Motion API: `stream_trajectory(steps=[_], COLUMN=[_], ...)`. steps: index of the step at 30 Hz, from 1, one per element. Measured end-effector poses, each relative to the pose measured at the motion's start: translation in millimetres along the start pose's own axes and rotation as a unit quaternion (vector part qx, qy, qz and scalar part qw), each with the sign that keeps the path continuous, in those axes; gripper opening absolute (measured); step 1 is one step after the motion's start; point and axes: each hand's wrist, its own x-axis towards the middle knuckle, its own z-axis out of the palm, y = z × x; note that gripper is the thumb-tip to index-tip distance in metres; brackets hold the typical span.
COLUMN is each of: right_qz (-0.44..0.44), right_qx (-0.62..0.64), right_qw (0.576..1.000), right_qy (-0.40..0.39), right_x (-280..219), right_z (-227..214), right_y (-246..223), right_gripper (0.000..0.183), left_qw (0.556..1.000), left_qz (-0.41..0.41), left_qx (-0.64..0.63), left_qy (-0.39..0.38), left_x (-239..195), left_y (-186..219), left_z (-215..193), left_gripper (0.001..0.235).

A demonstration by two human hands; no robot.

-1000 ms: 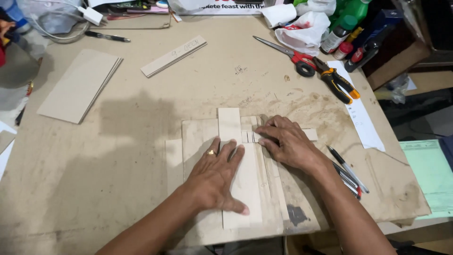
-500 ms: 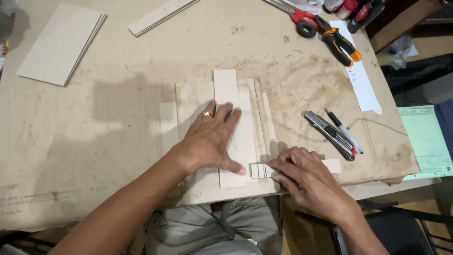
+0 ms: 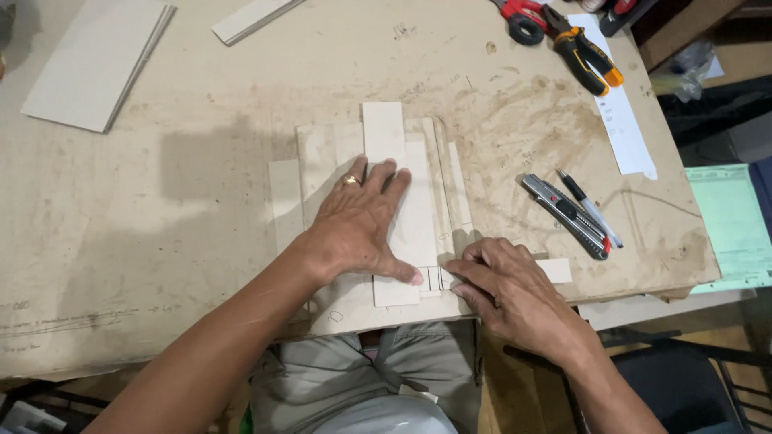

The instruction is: Measuring, marking, and cutting cardboard strips using a utility knife and a pen on a workbench.

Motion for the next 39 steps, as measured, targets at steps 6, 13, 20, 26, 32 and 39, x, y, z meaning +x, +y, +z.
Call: stream_trajectory(steps=[6, 13, 20, 26, 32, 39], right_qz=[0.032, 0.072, 0.077, 0.071, 0.063, 0.042], right_qx=[0.008, 0.018, 0.029, 0.024, 0.021, -0.026], right_qw=[0.999, 0.997, 0.996, 0.997, 0.998, 0.999], right_qy=[-0.011, -0.025, -0.028, -0.021, -0.016, 0.023], right_x=[3.2, 5.3, 6.3, 4.7, 4.4, 13.4], right_z=[-2.9, -6.3, -5.7, -4.5, -1.3, -18.7], right_y=[-3.9, -8.0, -6.6, -6.7, -3.1, 29.9], right_gripper=[0.028, 0.025, 0.023, 0.024, 0.024, 0.023], left_qw=[0.999, 0.999, 0.999, 1.000, 1.000, 0.999], left_qz=[-0.014, -0.015, -0.010, -0.008, 0.004, 0.008], left_qx=[-0.031, -0.039, -0.038, -0.027, 0.001, 0.009], left_qy=[-0.011, -0.006, -0.011, -0.006, -0.024, -0.048], left_x=[-16.8, -22.8, -22.4, -22.7, -20.3, -14.7], left_y=[14.9, 21.6, 19.8, 19.2, 11.1, 7.6], left_z=[-22.1, -31.1, -29.3, -31.0, -29.4, -32.2], left_gripper=[0.136, 0.129, 0.129, 0.127, 0.134, 0.128])
